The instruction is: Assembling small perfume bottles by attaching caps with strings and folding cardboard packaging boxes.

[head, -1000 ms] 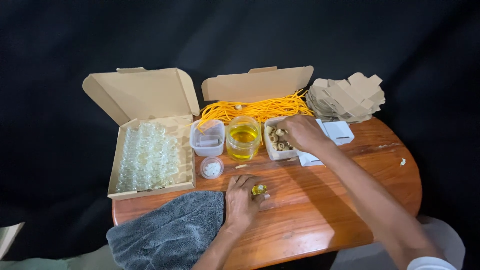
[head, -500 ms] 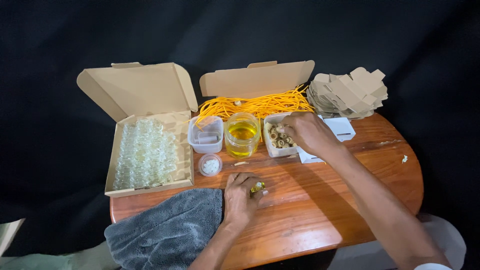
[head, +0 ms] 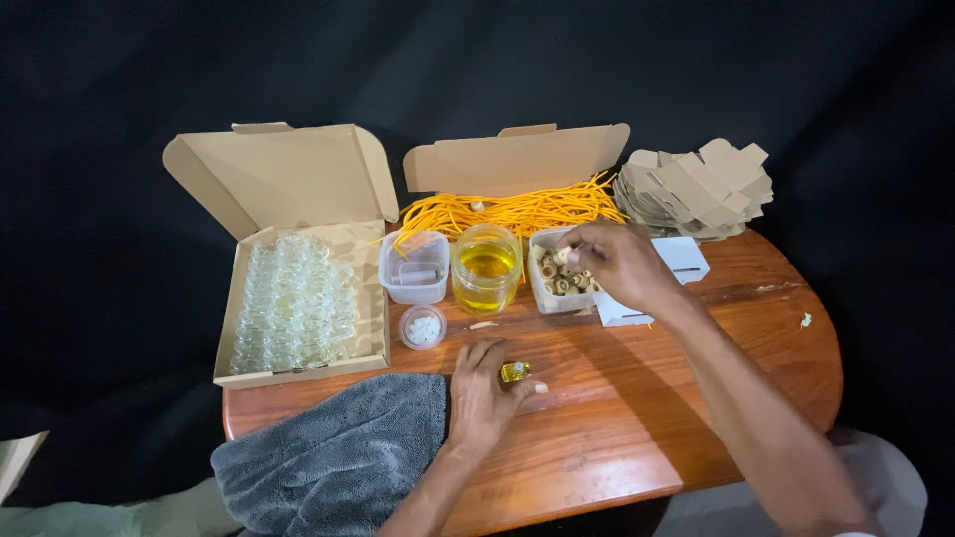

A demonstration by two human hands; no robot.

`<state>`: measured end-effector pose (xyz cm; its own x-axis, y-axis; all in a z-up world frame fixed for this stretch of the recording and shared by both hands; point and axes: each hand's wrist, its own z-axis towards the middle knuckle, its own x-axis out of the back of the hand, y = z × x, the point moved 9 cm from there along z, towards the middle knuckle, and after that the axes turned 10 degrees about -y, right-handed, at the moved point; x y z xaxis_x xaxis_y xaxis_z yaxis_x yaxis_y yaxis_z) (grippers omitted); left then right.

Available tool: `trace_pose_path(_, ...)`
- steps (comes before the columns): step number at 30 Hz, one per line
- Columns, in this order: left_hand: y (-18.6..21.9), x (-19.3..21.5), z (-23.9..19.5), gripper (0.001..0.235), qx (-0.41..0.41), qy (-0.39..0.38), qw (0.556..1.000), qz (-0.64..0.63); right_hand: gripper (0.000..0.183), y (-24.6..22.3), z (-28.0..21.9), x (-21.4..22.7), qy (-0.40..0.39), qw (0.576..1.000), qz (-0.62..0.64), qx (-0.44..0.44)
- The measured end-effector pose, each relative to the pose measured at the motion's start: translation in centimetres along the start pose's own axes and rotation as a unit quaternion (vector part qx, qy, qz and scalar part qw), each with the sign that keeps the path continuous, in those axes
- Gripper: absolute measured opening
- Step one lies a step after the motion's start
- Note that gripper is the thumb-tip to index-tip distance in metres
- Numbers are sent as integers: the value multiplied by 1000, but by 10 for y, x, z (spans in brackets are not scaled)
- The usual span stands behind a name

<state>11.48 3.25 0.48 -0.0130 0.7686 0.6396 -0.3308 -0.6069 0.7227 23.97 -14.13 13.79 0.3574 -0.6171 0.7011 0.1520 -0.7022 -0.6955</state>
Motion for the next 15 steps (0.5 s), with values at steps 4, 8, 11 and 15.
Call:
trace_pose_path(4,35,37,-6,68,-34,68,996,-47,21,6,-18,-20,-55,978,193,-64)
trace_pose_path(8,52,54,-10,55,-84,115,989,-39,21,10,-24,-50,-134,945,294,48)
trace_pose_path(11,50,55,-11,52,-81,116,989,-49,23,4,-32,-65,-169,924,333,78)
trace_pose_path(15,55,58,-11,51,-91,123,987,-53,21,3,-41,-73,-167,921,342,77)
